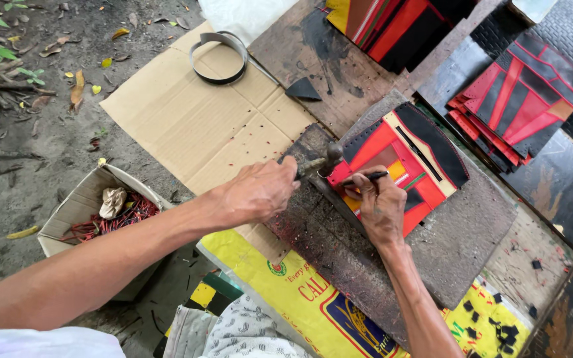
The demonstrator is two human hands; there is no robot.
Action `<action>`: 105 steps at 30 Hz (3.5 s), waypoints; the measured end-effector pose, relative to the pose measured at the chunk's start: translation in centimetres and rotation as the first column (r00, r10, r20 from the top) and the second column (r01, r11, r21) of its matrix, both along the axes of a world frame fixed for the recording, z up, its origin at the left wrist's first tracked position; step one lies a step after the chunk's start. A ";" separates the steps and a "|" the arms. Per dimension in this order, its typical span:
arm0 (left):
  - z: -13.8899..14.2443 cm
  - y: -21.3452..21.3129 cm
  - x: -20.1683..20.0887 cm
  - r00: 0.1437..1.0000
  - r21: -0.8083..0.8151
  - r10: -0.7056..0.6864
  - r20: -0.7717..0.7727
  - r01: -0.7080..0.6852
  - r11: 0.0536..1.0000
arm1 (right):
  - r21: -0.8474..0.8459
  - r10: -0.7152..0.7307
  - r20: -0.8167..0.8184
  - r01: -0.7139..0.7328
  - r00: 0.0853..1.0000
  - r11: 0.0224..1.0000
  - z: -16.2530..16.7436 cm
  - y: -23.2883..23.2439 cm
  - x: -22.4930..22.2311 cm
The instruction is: The person holds a small punch against the edge of a colorful layered leather piece resting on a board and repeatedly strikes it with a hammer, working along the edge hole by hole. They reposition the leather piece and continue punching along its border, with stacks of similar finished pieces nearby.
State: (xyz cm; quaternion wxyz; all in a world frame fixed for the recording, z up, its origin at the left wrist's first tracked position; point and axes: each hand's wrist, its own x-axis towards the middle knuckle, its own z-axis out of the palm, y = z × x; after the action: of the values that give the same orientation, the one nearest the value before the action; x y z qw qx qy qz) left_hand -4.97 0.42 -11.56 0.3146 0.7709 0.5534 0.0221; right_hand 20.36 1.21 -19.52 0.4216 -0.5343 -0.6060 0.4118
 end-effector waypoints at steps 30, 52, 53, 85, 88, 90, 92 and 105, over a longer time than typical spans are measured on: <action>6.3 0.9 0.7 0.988 0.102 0.040 0.152 -0.056 0.993 | 0.212 0.017 0.240 -0.070 0.971 0.975 0.2 0.0 -0.5; 9.1 -0.9 3.2 0.910 0.347 -0.139 0.391 -0.006 0.938 | 0.279 0.034 0.382 -0.151 0.923 0.948 1.3 0.2 -0.8; 9.2 -0.9 3.4 0.944 0.312 -0.125 0.305 0.025 0.950 | 0.261 0.037 0.385 -0.147 0.922 0.954 1.3 0.2 -0.8; 6.2 0.0 1.7 0.998 0.148 -0.038 0.045 0.031 0.988 | 0.387 -0.036 0.296 -0.086 0.955 0.918 -0.4 0.3 -1.1; 3.4 -0.8 1.2 0.998 0.065 0.021 0.056 -0.024 0.998 | 0.328 -0.016 0.340 -0.102 0.940 0.939 0.0 0.2 -1.1; 1.9 -0.4 1.1 0.999 0.076 0.021 0.031 -0.024 0.997 | 0.362 -0.025 0.336 -0.105 0.942 0.926 0.0 0.1 -1.2; 0.6 -0.5 1.2 1.000 0.121 -0.001 -0.021 0.004 0.993 | 0.388 -0.083 0.389 -0.082 0.918 0.918 0.1 0.0 -1.3; 0.4 -0.5 0.9 0.997 0.129 -0.045 0.058 0.037 0.991 | 0.118 0.060 0.196 -0.084 0.979 0.989 0.5 -0.3 1.1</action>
State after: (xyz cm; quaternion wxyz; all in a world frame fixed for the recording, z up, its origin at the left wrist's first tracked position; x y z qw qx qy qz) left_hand -4.04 -0.10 -11.15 0.2816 0.7996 0.5251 0.0745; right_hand 21.47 0.89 -19.04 0.3788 -0.5214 -0.6876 0.3343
